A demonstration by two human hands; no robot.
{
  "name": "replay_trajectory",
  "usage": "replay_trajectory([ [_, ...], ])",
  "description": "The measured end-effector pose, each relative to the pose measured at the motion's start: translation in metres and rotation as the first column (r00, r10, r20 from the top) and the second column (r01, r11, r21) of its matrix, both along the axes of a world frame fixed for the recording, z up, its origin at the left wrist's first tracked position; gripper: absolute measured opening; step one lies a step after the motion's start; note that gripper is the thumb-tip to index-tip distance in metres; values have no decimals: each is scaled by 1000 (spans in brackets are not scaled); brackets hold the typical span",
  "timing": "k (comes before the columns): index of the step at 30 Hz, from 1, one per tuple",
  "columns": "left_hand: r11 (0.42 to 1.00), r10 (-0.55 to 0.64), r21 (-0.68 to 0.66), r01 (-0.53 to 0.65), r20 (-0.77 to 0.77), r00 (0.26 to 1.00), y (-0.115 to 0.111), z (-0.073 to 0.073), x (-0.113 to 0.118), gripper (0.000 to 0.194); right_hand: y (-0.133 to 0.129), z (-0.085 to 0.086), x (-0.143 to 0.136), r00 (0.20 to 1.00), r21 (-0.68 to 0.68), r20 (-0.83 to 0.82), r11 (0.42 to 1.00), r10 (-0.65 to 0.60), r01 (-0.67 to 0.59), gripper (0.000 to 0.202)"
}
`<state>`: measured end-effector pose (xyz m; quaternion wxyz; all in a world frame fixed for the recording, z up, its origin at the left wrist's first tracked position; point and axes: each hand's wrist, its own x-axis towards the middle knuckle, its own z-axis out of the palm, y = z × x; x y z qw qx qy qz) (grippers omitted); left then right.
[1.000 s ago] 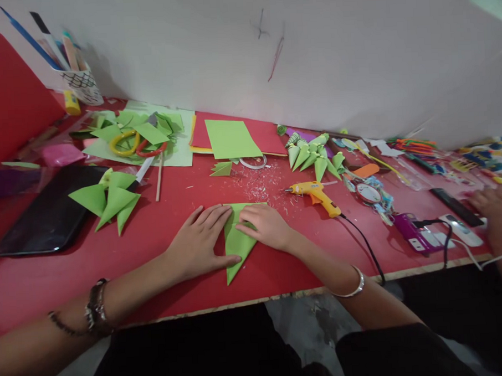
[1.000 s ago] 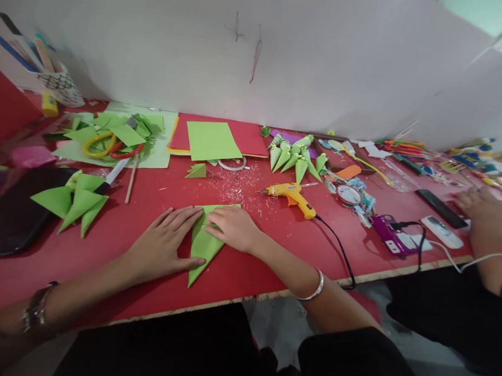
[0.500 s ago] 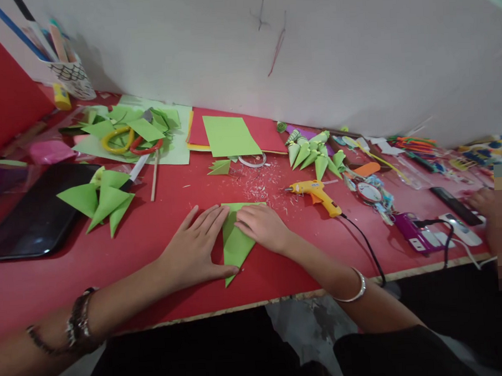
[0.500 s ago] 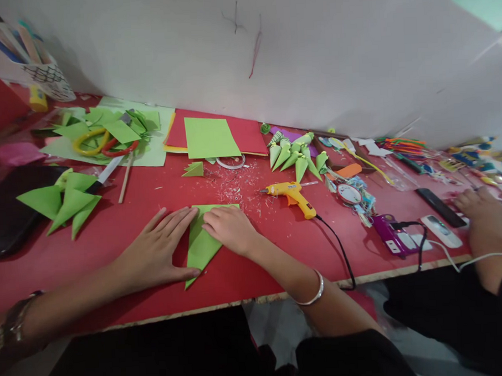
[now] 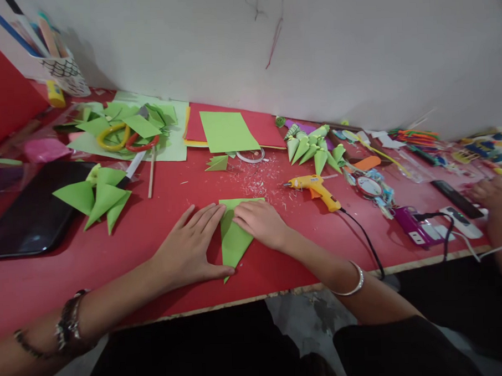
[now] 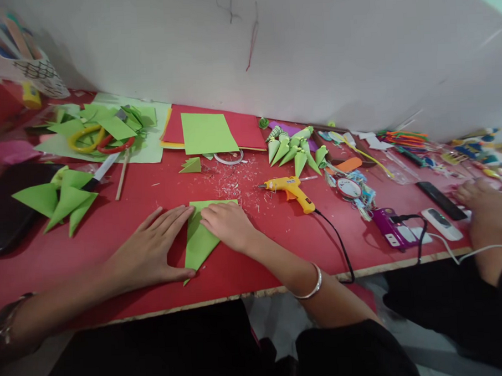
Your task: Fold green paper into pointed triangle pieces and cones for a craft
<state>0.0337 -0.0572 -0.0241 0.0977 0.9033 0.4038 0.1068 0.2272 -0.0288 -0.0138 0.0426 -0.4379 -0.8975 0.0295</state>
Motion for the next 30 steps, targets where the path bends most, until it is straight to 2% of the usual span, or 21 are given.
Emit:
replay_trajectory([
  [5,999,-4,-39,4,9,1000,1,1,-2,106,-1,2,-1,1000,-15,-3,1000,-18,18,20],
  [21,999,-10,-31,8,-56,998,-2,2,-2,104,-3,1,-2,1000,-7,-11,1000,-29,29,19],
  [26,1000,-14,-3,14,-49,999,-3,2,-3,96,-2,0,-2,1000,4,-2,1000,-22,22,19],
  [30,1000,-13,2,13,-69,998,-9,5,-3,77,-2,0,-2,1000,0,1,1000,-19,19,20],
])
